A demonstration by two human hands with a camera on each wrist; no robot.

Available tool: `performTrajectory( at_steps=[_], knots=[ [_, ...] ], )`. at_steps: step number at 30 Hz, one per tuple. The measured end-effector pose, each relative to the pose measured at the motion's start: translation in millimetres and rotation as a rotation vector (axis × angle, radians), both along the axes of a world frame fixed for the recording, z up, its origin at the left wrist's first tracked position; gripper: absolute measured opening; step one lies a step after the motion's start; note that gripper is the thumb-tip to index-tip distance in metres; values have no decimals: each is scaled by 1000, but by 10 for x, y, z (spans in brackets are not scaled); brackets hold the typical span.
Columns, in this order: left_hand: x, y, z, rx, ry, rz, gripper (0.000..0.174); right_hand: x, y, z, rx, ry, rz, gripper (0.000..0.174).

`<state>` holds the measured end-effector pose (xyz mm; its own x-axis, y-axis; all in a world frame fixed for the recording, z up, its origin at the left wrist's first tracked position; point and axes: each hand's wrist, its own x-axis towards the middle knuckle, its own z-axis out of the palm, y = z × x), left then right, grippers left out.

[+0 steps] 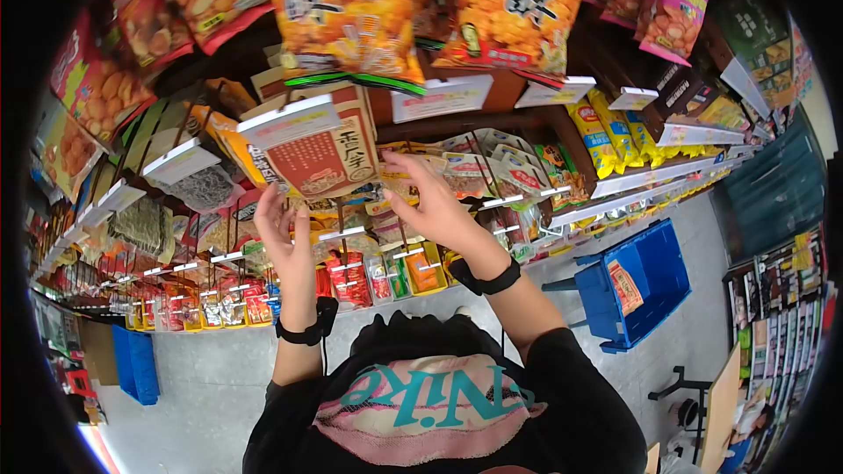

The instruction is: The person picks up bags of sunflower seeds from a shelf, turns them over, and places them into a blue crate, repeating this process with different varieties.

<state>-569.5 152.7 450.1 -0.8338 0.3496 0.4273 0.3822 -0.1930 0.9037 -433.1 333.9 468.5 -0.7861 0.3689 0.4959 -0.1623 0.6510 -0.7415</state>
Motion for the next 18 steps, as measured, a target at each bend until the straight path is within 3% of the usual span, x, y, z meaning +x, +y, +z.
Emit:
performTrajectory(
  at_steps=[7,11,13,18],
  knots=[
    [-127,-74,-81,-75,60,-257,57,-225,-112,-61,-43,-44,-48,59],
    [-112,-161,-58,-98,-24,-244,58,-226,-173,-71,-123,26,-44,57],
    [-125,-169,-110,-55,-62,-250,57,-213,-151,-53,-65,-18,-72,57],
    [-193,-191,-126,-104,-90,-354,42,-147,-166,37,-186,-49,4,52]
  ],
)
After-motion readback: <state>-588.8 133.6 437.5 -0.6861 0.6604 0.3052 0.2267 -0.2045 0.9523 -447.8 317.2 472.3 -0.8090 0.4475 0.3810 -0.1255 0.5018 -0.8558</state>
